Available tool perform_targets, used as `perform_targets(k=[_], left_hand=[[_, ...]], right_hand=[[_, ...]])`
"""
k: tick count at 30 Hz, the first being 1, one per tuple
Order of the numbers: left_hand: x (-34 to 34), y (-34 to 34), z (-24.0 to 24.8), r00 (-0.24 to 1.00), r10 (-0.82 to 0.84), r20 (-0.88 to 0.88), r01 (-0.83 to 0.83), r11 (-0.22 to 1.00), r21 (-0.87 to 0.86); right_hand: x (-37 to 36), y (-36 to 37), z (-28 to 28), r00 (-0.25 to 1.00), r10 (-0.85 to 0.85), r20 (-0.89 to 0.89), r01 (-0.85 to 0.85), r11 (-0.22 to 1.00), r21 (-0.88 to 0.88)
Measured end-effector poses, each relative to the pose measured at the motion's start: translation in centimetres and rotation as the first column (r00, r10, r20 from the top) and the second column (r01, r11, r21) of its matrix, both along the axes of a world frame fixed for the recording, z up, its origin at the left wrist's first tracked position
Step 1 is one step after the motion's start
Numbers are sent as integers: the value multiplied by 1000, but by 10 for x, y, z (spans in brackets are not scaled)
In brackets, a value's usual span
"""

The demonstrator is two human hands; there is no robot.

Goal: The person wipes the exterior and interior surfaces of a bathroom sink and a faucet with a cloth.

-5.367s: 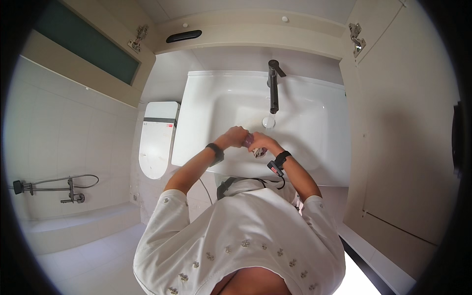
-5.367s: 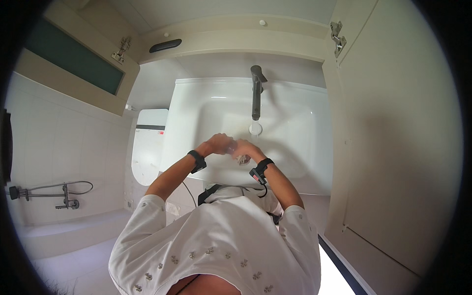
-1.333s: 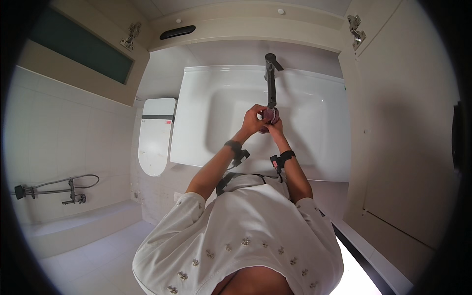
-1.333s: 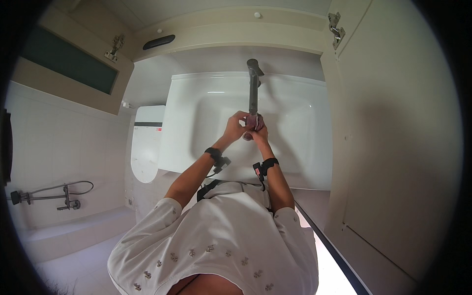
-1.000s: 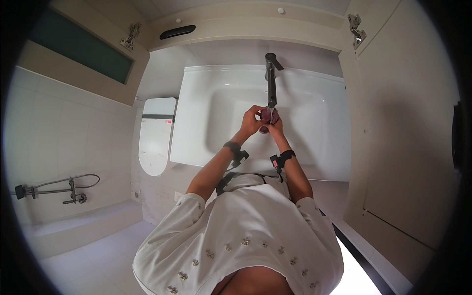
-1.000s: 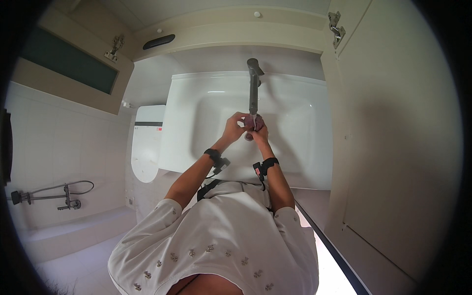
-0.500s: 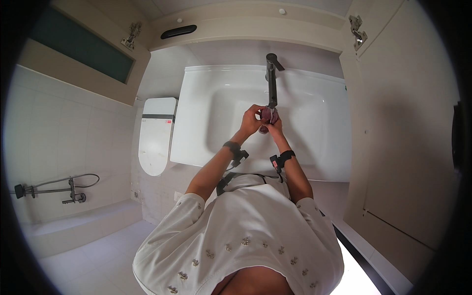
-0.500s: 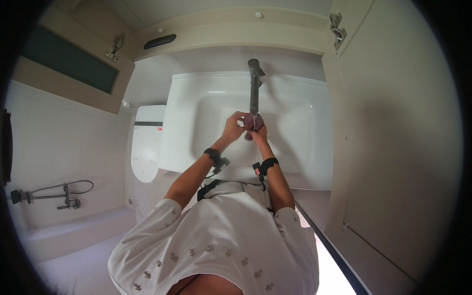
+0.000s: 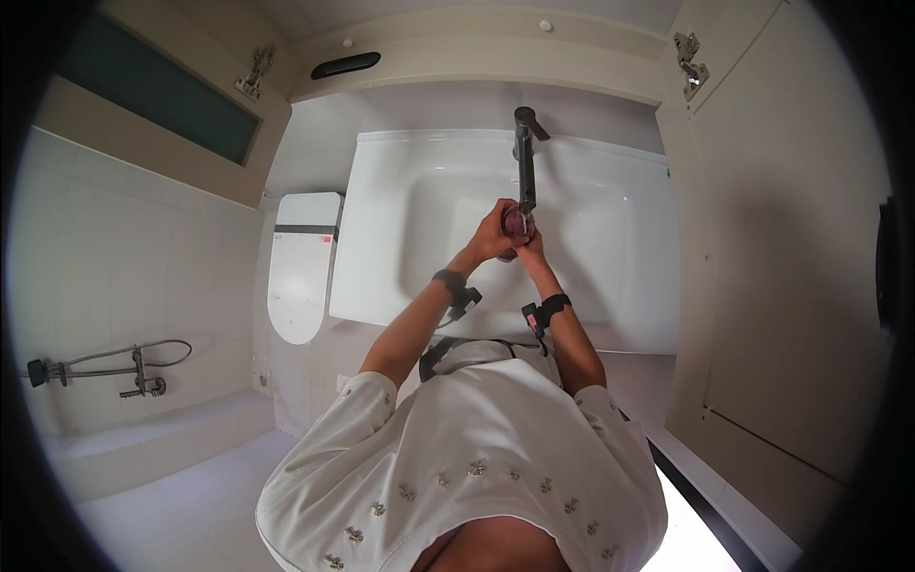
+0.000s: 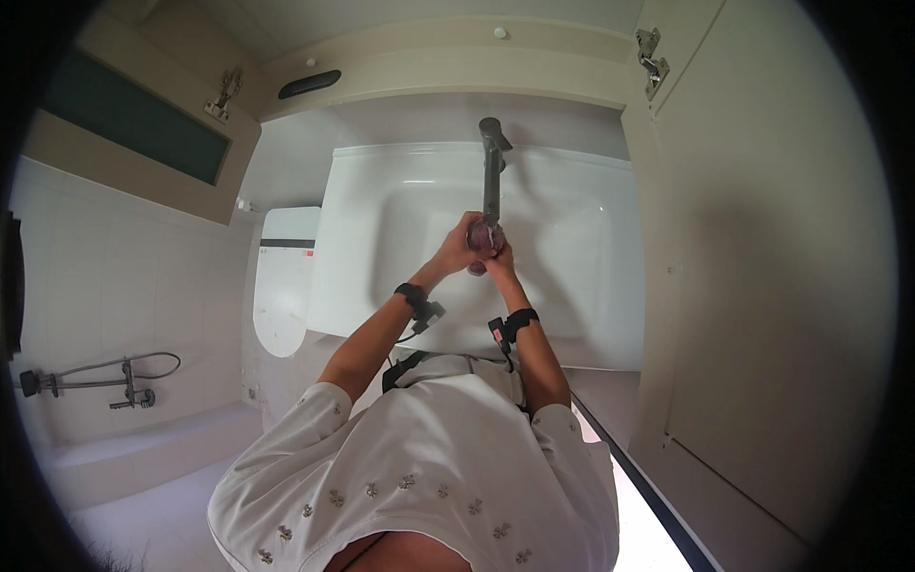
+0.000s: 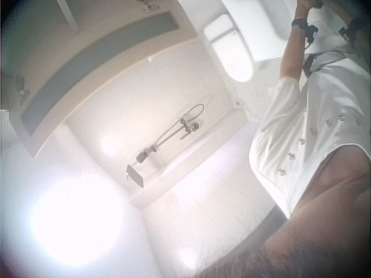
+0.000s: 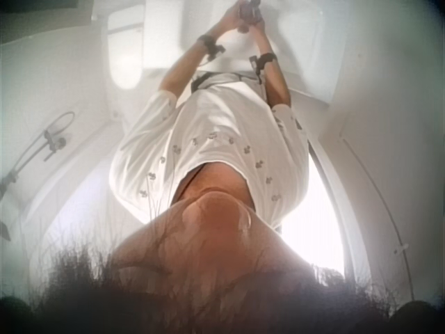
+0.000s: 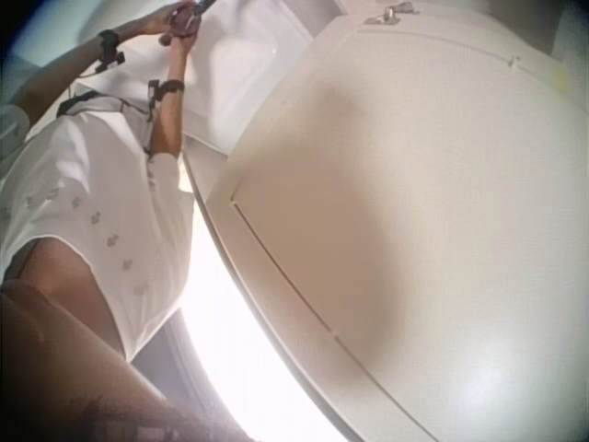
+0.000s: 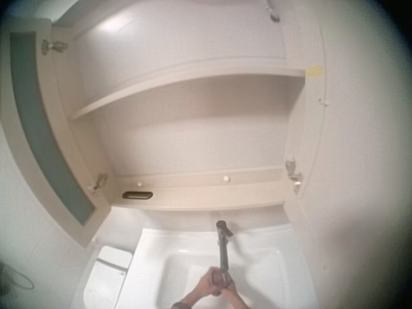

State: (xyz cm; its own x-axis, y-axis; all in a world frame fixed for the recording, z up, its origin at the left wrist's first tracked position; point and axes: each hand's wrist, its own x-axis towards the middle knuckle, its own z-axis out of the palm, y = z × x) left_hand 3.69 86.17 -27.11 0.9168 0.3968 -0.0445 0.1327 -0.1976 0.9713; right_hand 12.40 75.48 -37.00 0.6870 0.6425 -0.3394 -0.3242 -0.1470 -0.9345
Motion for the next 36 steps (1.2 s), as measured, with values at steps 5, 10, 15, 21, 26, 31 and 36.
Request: perform_targets(k=[5, 10, 15, 21, 26, 31, 36], left_hand=[[1, 4, -15, 998, 57, -33, -51, 988, 143], [6, 4, -7, 987, -13, -159, 28, 995, 91], [6, 0, -2, 994, -6, -110, 8, 1000, 16], [6, -1, -12, 996, 28, -90, -25, 999, 28], [6, -1, -13, 995, 41, -86, -38, 998, 41], [8, -1, -11, 997, 59, -58, -57, 998, 32], [10, -2, -6, 995, 102, 2, -102, 995, 14]], right_hand=[[-5, 0, 6, 1000, 18, -18, -17, 998, 56], [0, -6, 1, 997, 40, -68, -41, 999, -4], [4, -13, -8, 999, 28, -46, -23, 994, 110], [3, -14, 15, 999, 32, -34, -29, 997, 75], [2, -13, 20, 999, 30, -25, -28, 997, 71], [4, -9, 26, 999, 34, 3, -34, 997, 65], [6, -4, 29, 999, -9, -49, 12, 998, 64]])
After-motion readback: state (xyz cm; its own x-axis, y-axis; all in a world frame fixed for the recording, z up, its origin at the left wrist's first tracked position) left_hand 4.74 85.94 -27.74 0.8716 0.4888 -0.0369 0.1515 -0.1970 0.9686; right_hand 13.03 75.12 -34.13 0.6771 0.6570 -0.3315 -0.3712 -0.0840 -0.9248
